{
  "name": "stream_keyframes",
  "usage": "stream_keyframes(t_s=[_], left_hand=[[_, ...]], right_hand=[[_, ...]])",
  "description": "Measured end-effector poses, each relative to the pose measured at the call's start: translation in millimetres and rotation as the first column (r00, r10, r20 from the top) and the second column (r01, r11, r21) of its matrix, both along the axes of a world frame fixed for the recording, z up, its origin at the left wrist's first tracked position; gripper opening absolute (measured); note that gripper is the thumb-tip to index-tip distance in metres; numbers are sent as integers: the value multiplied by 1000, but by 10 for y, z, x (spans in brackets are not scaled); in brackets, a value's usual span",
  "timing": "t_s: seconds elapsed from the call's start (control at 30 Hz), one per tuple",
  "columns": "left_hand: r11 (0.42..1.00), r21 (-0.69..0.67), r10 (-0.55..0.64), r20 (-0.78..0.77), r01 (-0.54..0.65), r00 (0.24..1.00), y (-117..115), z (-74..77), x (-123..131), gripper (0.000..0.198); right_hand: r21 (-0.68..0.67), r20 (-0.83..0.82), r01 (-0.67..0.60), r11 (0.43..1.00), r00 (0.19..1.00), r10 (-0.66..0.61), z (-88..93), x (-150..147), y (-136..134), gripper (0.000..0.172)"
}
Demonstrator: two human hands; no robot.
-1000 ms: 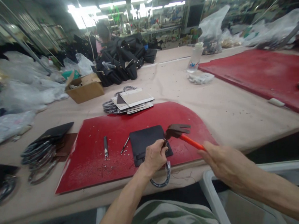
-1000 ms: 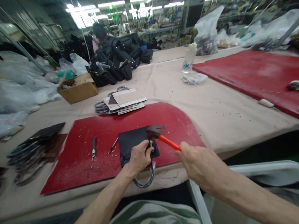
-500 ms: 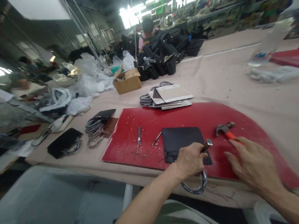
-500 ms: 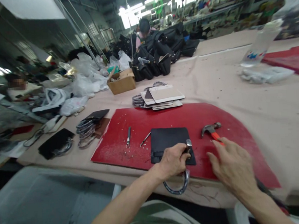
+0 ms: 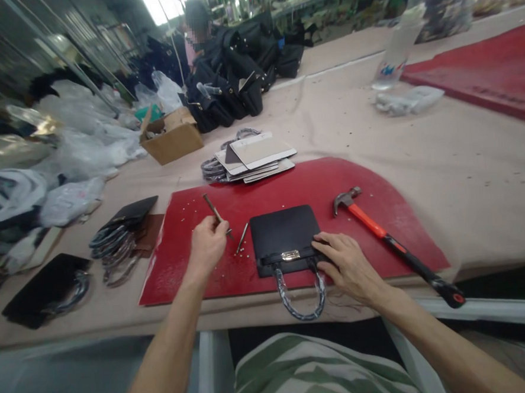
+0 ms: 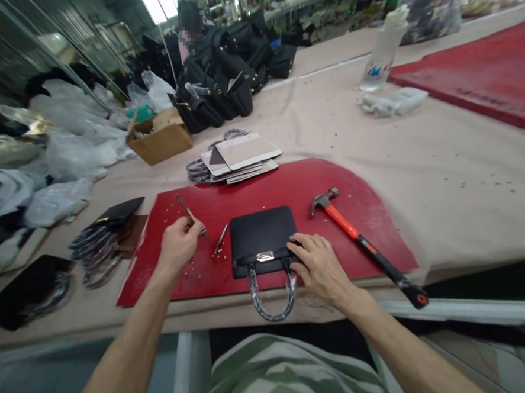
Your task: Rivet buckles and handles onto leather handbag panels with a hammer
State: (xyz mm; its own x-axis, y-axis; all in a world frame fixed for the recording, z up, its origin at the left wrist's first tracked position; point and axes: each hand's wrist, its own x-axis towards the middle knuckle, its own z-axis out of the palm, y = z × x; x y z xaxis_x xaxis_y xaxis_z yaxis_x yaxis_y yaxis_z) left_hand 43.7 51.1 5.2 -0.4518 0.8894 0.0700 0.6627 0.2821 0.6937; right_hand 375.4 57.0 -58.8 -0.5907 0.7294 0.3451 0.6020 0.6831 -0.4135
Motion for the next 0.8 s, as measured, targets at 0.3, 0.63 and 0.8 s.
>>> stream_keyframes(t_s=[0.3,0.63,0.8], left_hand=[[823,-431,-15,-667,-370,745,-498,-246,-786,33],[979,-176,-193,-620,105,760,-588,-299,-80,23],[787,-160,-586,-496,596,641,-567,-377,716,13]], right_hand=[[131,167,-133,982,980,111,-4,-95,165,24],[330,388,-294,897,908,155,16,-130,141,36],[282,368,-229,932,922,115,15,-140,110,27]])
